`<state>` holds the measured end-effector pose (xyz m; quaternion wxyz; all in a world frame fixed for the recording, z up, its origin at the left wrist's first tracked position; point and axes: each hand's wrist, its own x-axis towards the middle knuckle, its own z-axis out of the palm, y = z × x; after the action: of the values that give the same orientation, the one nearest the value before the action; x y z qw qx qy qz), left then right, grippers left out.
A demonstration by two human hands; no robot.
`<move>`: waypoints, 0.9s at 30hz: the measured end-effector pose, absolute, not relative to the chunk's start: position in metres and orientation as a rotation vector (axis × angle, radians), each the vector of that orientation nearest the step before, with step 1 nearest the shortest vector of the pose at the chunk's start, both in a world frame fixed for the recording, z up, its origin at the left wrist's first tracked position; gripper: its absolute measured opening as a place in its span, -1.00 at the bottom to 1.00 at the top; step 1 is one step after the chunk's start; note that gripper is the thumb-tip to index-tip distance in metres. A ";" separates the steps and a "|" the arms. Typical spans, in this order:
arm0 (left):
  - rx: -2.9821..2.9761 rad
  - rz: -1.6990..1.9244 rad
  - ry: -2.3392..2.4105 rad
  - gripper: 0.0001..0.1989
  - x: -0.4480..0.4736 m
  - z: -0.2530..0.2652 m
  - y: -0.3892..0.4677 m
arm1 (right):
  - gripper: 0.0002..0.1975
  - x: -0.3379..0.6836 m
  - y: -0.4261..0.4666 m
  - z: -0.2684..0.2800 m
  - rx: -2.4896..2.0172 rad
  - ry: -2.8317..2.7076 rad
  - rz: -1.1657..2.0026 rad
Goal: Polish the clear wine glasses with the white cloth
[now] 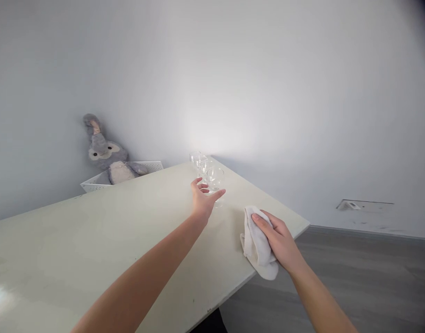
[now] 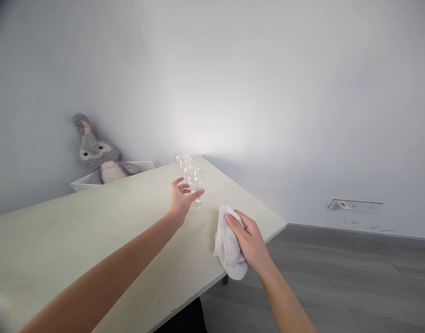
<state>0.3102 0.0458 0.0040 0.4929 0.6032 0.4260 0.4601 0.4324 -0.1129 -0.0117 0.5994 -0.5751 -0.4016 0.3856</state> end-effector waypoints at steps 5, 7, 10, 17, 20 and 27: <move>1.636 1.084 1.004 -0.09 0.284 -0.004 0.028 | -0.73 0.438 -0.114 -0.019 -1.303 -0.884 0.848; 1.724 1.063 0.991 -0.16 0.264 -0.011 0.015 | -0.75 0.440 -0.113 -0.023 -1.265 -0.818 0.865; 1.730 0.924 0.929 -0.42 0.232 -0.016 -0.006 | -0.76 0.431 -0.110 -0.021 -1.137 -0.601 0.986; 1.375 0.466 0.381 -0.67 0.186 0.009 -0.043 | -0.74 0.349 -0.082 0.018 -0.515 -0.531 1.550; 1.270 0.466 0.378 -0.59 0.164 0.018 -0.048 | -0.81 0.322 -0.064 0.032 -0.368 -0.416 1.664; 1.403 0.605 0.751 -0.89 0.091 0.034 -0.032 | -0.60 0.282 -0.024 0.028 -0.572 -0.317 1.817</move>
<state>0.0910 -0.0319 0.0339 0.6592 0.6197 0.3317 0.2673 0.2816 -0.0236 0.0281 0.5690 -0.2438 -0.1348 0.7738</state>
